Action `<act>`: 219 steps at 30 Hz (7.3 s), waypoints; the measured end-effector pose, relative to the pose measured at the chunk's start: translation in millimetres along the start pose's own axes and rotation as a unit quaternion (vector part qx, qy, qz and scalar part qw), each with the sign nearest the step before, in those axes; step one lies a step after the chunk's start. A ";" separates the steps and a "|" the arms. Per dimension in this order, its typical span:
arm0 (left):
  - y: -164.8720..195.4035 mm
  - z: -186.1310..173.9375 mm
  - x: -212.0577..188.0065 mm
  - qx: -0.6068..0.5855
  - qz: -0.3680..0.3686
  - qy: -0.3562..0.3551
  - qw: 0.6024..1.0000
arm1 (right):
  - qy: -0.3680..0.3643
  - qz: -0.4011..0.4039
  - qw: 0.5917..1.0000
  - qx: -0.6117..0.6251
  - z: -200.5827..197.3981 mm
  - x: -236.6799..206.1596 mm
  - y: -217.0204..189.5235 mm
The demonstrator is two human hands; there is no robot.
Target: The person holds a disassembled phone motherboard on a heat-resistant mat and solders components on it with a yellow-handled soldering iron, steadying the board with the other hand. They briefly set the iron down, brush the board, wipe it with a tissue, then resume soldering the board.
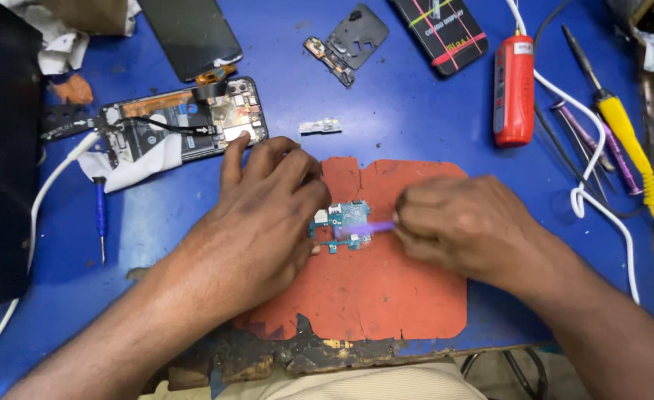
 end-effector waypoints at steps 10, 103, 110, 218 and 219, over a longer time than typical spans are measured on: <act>-0.5 0.0 -0.4 -0.019 0.000 0.004 1.000 | -0.054 -0.053 0.997 0.020 1.7 -3.5 -0.8; 7.7 15.7 -4.6 0.016 0.025 0.035 0.999 | 0.019 0.083 0.996 -0.020 28.2 -20.7 -65.7; 8.1 16.9 -4.4 0.007 0.022 0.048 0.999 | 0.047 0.058 0.997 -0.035 40.4 -15.0 -60.5; 1.8 9.3 -2.2 -0.012 0.014 -0.002 1.000 | 0.011 0.036 0.998 0.060 24.5 1.0 -75.6; 1.8 9.5 -2.5 -0.009 0.009 -0.004 1.000 | -0.002 0.042 0.997 0.060 25.3 -0.7 -76.3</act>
Point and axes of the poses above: each hand's wrist, its own x-axis towards the middle knuckle, its own z-axis out of the palm, y = z × x, the point moved 1 cm from there along x, towards the middle knuckle, and after that the axes turned 4 degrees about -y, right-handed, at the moved point
